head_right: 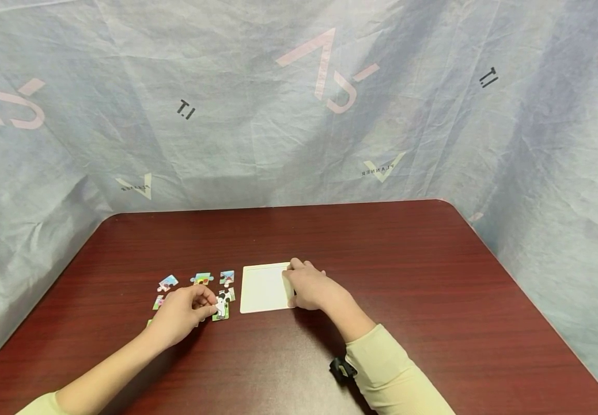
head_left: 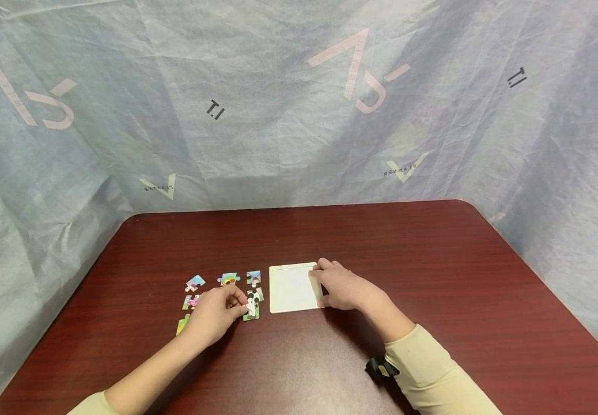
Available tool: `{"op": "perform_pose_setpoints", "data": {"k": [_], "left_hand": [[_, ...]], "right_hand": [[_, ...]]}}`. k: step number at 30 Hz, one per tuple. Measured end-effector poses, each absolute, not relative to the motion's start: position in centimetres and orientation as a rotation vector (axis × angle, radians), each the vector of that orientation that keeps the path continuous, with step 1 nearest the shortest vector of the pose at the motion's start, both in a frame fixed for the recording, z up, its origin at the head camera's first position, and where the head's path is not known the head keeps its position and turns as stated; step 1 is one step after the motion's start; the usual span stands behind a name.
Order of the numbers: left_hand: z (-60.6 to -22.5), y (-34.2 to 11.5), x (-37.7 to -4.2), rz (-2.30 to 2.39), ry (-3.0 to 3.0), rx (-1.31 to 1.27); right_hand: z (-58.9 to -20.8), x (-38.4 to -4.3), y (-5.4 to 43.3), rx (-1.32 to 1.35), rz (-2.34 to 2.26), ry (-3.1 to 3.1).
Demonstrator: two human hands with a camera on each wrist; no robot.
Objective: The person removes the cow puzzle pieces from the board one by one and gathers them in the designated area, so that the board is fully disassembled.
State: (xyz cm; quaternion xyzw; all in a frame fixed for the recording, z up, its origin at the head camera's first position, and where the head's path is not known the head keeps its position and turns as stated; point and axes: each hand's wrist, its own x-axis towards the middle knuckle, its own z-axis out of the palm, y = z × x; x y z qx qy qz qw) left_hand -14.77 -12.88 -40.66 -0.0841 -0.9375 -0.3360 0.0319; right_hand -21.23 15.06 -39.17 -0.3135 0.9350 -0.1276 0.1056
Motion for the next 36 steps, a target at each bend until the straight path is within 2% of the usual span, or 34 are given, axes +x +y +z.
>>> {"op": "perform_pose_setpoints", "data": {"k": [36], "left_hand": [[-40.72,-12.68,-14.63,-0.897,-2.935,-0.332]], "right_hand": [[-39.22,-21.04,14.87,-0.888,-0.368,2.749]]}}
